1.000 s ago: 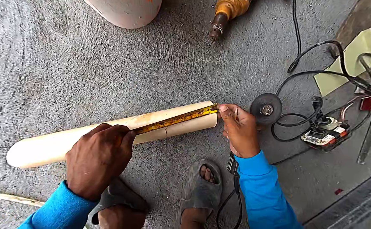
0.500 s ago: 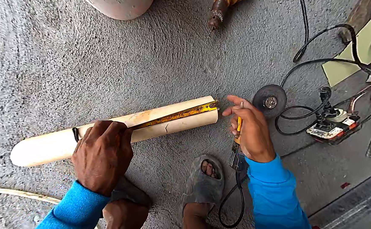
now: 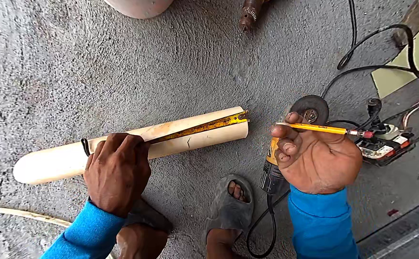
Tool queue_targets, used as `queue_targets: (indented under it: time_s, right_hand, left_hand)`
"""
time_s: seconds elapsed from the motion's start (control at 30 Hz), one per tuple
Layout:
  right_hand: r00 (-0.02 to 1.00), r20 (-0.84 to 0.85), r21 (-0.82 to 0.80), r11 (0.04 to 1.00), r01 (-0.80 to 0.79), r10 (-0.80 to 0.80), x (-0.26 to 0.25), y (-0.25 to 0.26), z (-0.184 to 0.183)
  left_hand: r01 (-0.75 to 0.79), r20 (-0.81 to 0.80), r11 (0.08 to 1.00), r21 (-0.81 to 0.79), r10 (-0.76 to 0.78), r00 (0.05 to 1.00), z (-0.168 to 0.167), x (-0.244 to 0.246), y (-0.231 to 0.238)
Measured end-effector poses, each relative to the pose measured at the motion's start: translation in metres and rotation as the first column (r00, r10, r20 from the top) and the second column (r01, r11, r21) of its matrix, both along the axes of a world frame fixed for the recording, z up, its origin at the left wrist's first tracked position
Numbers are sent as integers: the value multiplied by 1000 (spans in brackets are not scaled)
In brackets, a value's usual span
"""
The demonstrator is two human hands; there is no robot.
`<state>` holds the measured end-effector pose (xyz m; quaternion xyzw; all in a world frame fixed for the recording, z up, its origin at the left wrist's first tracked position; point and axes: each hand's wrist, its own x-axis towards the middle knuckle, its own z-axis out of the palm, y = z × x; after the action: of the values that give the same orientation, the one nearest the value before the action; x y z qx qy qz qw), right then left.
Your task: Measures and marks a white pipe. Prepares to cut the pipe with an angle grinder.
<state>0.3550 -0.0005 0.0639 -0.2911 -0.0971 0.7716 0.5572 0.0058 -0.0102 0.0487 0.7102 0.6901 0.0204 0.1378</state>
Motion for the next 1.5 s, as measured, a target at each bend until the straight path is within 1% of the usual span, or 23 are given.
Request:
queue_targets:
  time_s: [0.07, 0.1, 0.17, 0.2, 0.23, 0.27, 0.3, 0.33, 0.37, 0.43, 0.5, 0.6, 0.67, 0.83, 0.9, 1.03, 1.07, 1.13, 1.23, 1.33, 1.37, 1.43, 1.5]
  right_hand:
    - [1000, -22, 56, 998, -8, 10, -4, -3, -6]
    - [999, 15, 95, 995, -34, 33, -6, -3, -8]
    - [975, 209, 148, 983, -108, 76, -13, -3, -12]
    - [934, 348, 165, 975, -146, 80, -17, -3, -14]
    - [854, 516, 166, 970, -180, 70, -22, -3, -16]
    - [743, 669, 151, 973, -176, 31, -28, -3, -17]
    - [635, 772, 154, 976, -151, -24, -36, -4, -19]
    - [568, 820, 187, 970, -158, -65, -41, -2, -23]
    - [553, 829, 223, 956, -190, -83, -43, 1, -26]
    - [588, 801, 286, 934, -216, -109, -48, 7, -32]
    - [608, 773, 366, 909, -198, -178, -53, 10, -39]
    - [567, 779, 429, 886, -174, -266, -62, 13, -45]
    - [543, 788, 445, 878, -175, -291, -68, 13, -48]
    - [351, 830, 503, 853, -137, -433, -76, 11, -64]
    - [289, 840, 508, 852, -125, -458, -80, 12, -64]
    - [166, 857, 512, 839, -183, -487, -84, 14, -65]
    - [151, 860, 508, 840, -190, -487, -85, 14, -64]
    - [139, 856, 517, 831, -206, -498, -86, 17, -63]
    - [165, 815, 580, 789, -204, -556, -86, 26, -70]
    - [65, 867, 494, 831, -257, -495, -93, 23, -54]
    - [80, 860, 506, 824, -253, -504, -92, 25, -56]
    - [150, 822, 569, 788, -233, -549, -87, 33, -70]
    - [176, 822, 570, 778, -265, -542, -84, 35, -72]
  left_hand:
    - [1, -11, 1000, 14, 0, 1000, -1, 0, -2]
    - [0, -16, 1000, 19, 1, 1000, -2, 0, -3]
    - [-10, -23, 1000, 16, 10, 1000, -2, 0, -5]
    - [-14, -24, 1000, 13, 15, 1000, -2, 0, -5]
    - [-16, -24, 1000, 12, 16, 1000, -2, 0, -6]
    - [-16, -25, 1000, 10, 17, 1000, -2, 1, -6]
    - [-16, -26, 1000, 11, 17, 1000, -2, 0, -6]
    - [-15, -25, 1000, 15, 15, 1000, -3, 0, -6]
    - [-11, -23, 1000, 20, 12, 1000, -3, 0, -6]
    - [-5, -19, 1000, 28, 5, 1000, -4, 0, -6]
    - [-10, -15, 1000, 30, 11, 1000, -4, 0, -6]
    - [-18, -14, 1000, 23, 18, 1000, -3, 1, -7]
    - [-20, -9, 1000, 19, 21, 1000, -3, 1, -7]
    - [-18, 1, 1000, 9, 18, 1000, -2, 2, -6]
    - [-21, 6, 1000, 10, 20, 1000, -3, 1, -5]
    - [-22, 6, 1000, 12, 22, 1000, -3, 2, -4]
    - [-20, 7, 1000, 15, 20, 1000, -3, 2, -5]
    - [-16, 7, 1000, 20, 16, 1000, -3, 2, -5]
    - [-20, 9, 1000, 18, 20, 1000, -3, 1, -3]
    - [-29, 12, 1000, 8, 29, 1000, -3, 2, -3]
    - [-31, 15, 999, 6, 31, 999, -3, 3, -3]
    - [-34, 17, 999, 9, 34, 999, -3, 3, -3]
    - [-34, 16, 999, 10, 34, 999, -3, 3, -3]
